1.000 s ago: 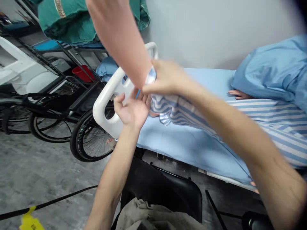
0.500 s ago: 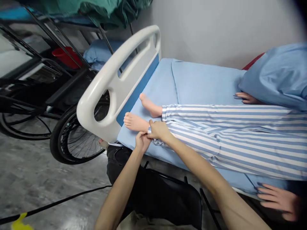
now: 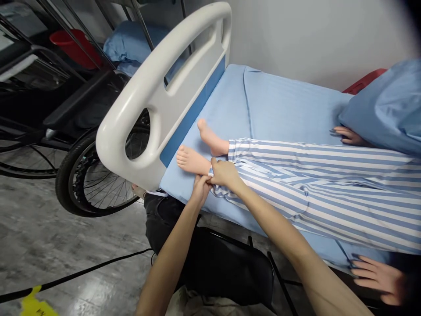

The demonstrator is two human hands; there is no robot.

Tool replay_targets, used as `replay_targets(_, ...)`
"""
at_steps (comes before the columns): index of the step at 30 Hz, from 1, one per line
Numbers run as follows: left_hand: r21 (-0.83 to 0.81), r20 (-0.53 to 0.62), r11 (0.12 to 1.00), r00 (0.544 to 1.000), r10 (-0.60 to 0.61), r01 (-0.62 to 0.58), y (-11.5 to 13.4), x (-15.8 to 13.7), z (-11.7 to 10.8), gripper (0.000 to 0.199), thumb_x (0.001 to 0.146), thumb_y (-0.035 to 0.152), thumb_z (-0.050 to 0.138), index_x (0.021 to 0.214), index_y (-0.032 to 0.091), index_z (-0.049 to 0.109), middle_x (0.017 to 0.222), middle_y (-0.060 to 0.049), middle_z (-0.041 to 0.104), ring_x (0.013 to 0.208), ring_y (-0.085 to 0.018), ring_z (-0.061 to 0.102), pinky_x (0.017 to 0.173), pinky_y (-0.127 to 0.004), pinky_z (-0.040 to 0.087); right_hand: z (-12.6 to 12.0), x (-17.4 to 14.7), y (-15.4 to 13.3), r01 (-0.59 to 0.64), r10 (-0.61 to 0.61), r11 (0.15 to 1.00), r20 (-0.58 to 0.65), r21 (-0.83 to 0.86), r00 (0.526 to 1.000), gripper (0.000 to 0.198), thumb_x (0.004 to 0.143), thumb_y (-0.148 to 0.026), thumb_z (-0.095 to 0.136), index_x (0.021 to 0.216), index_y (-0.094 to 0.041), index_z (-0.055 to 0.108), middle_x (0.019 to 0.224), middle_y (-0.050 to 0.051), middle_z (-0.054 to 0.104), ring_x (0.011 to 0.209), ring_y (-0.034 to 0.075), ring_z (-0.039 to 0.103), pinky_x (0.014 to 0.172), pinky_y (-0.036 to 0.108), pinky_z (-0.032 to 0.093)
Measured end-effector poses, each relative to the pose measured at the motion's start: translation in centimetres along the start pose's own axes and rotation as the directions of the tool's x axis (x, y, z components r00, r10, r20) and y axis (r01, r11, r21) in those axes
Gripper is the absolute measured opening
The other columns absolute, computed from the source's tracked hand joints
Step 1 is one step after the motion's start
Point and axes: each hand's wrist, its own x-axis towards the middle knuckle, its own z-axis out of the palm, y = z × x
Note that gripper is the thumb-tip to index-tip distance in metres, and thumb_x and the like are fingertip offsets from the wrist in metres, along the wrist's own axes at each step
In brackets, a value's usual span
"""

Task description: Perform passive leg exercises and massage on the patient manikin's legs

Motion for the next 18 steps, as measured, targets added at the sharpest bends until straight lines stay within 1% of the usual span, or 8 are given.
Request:
replay_targets(4,0.017,0.001,1.0,1.0,-0.011,0.011,0.2,-0.3,0.1,0.054,0.062,0.009,0.066,0.114,0.022,0.055,0.093,-0.002,0.07,0.076,-0.015,0.065,0.067,-0.026,0.049,-0.1,-0.1,0.0,0.012,-0.012,1.0,-0.013,0.008,1.0,0.053,0.082,-0.045,0.058,0.122,-0.012,0.047,0.11,0.019,0.068,0.097,0.032,0.068,0.081,0.038,0.052)
replay_targets(7,0.082,0.0,0.995,0.998,-0.063,0.063,0.6,-0.5,-0.2,0.06,0.063,0.012,0.066,0.12,0.023,0.052,0.083,0.0,0.069,0.065,-0.015,0.064,0.059,-0.024,0.047,0.0,-0.2,0.1,0.022,-0.021,1.0,-0.023,0.019,1.0,0.053,0.083,-0.047,0.056,0.122,-0.012,0.048,0.111,0.019,0.068,0.099,0.031,0.068,0.082,0.038,0.052)
replay_targets(10,0.169,-0.024,0.981,0.996,-0.088,0.09,0.9,-0.9,-0.8,0.059,0.064,0.016,0.067,0.12,0.024,0.05,0.076,0.0,0.069,0.059,-0.015,0.064,0.053,-0.023,0.045,0.1,-0.2,0.2,0.022,-0.02,0.999,-0.036,0.035,0.999,0.057,0.084,-0.053,0.056,0.123,-0.012,0.048,0.112,0.02,0.068,0.101,0.032,0.067,0.084,0.038,0.051)
replay_targets(14,0.209,-0.031,0.976,0.998,-0.056,0.061,1.0,-1.4,-1.8,0.054,0.063,0.016,0.072,0.115,0.02,0.056,0.075,0.001,0.069,0.059,-0.013,0.063,0.052,-0.019,0.043,0.0,-0.3,0.2,0.024,-0.023,0.999,-0.025,0.033,0.999,0.062,0.084,-0.058,0.056,0.124,-0.012,0.048,0.114,0.021,0.067,0.105,0.033,0.066,0.085,0.037,0.05)
replay_targets(18,0.246,-0.019,0.966,0.997,-0.076,0.078,0.7,-1.5,-2.5,0.065,0.061,0.014,0.078,0.122,0.022,0.057,0.074,0.002,0.068,0.063,-0.014,0.065,0.056,-0.02,0.045,-0.1,-1.1,0.6,0.015,-0.014,0.999,-0.015,0.047,1.0,0.059,0.082,-0.055,0.059,0.124,-0.015,0.049,0.114,0.017,0.068,0.102,0.031,0.067,0.083,0.036,0.051)
